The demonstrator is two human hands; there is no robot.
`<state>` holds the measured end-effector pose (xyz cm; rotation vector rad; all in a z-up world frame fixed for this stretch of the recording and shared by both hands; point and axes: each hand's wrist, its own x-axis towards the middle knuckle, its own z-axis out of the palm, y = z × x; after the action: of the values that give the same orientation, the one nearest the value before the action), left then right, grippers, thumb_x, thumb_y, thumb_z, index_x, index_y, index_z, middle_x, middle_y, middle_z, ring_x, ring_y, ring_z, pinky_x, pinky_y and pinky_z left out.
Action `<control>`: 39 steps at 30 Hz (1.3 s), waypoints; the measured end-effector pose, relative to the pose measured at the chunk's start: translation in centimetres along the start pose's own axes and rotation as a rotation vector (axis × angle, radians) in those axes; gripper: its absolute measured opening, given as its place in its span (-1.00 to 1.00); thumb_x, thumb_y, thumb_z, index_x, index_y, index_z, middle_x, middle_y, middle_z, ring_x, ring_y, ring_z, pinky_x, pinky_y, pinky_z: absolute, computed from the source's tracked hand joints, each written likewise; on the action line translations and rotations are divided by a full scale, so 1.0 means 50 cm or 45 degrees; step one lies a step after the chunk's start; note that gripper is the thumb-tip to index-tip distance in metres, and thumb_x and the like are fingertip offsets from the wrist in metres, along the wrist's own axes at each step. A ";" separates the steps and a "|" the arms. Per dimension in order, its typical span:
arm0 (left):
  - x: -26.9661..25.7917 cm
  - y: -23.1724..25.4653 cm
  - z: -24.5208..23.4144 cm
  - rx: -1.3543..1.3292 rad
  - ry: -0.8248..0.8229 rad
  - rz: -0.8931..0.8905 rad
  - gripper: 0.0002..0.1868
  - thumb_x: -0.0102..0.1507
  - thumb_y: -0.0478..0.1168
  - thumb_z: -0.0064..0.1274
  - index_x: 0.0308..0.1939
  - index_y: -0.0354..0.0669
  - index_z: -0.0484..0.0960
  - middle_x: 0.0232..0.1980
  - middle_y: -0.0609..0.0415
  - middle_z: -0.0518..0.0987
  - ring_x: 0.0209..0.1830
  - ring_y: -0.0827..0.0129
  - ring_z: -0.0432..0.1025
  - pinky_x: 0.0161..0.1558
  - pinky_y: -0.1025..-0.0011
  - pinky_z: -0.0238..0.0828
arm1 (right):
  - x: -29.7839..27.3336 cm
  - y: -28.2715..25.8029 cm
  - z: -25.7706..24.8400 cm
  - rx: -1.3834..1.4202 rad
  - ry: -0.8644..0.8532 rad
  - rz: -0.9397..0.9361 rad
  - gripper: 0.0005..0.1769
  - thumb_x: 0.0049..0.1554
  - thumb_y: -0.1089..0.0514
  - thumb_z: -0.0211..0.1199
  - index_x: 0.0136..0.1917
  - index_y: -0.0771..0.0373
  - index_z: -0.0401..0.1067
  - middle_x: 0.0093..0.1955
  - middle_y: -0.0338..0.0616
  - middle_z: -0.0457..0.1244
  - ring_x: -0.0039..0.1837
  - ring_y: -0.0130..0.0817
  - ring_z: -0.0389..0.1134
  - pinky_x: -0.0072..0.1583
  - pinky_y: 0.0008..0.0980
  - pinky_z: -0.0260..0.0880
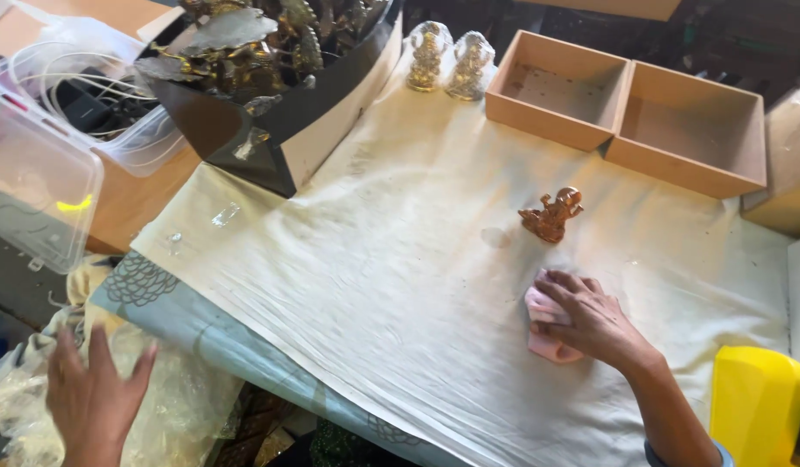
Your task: The person wipes a figurine with a cloth, wraps it in bubble wrap, and handles items from a box.
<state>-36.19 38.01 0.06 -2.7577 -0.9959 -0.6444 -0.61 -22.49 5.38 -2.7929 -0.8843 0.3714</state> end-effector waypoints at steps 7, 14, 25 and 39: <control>-0.202 -0.240 0.416 0.793 -0.514 0.887 -0.45 0.24 0.30 0.04 0.29 1.01 0.25 0.56 -0.11 0.28 0.50 -0.33 0.25 0.41 0.09 0.34 | -0.017 -0.041 -0.014 -0.047 0.107 0.073 -0.16 -0.07 -0.27 0.40 0.44 -0.06 0.34 0.53 -0.24 0.09 0.46 -0.05 0.11 0.34 -0.08 0.24; -0.152 -0.157 0.220 -0.182 -0.050 -0.230 -0.76 0.48 -0.13 0.00 0.12 -0.14 0.65 -0.05 -0.17 0.63 -0.05 -0.04 0.52 0.02 0.11 0.51 | -0.013 -0.012 0.014 -0.084 0.153 -0.020 -0.14 -0.10 -0.22 0.42 0.44 -0.06 0.32 0.54 -0.24 0.09 0.44 -0.05 0.13 0.34 -0.07 0.26; 0.111 0.215 -0.269 -1.610 0.826 0.094 -0.53 0.58 -0.04 -0.27 0.30 -0.41 0.45 0.30 -0.11 0.52 0.23 0.19 0.48 0.33 0.22 0.53 | -0.033 -0.113 -0.029 -0.314 0.016 0.231 0.00 -0.09 -0.25 0.46 0.57 -0.20 0.19 0.63 -0.31 -0.04 0.66 -0.14 -0.22 0.48 0.24 -0.23; 0.109 0.890 -0.133 -3.027 -1.401 0.120 -0.54 0.50 -0.08 -0.23 0.38 -0.27 0.42 0.24 -0.13 0.58 0.14 0.22 0.54 0.17 0.24 0.55 | -0.048 -0.180 0.024 1.502 0.432 -0.201 -0.07 0.15 -0.05 0.32 0.60 0.26 -0.06 0.51 -0.11 0.12 0.49 -0.38 0.18 0.36 -0.29 0.26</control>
<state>-6.39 5.03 9.07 -5.2391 1.4043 0.3855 -7.68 -16.53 6.92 -1.6167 -0.5180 0.2502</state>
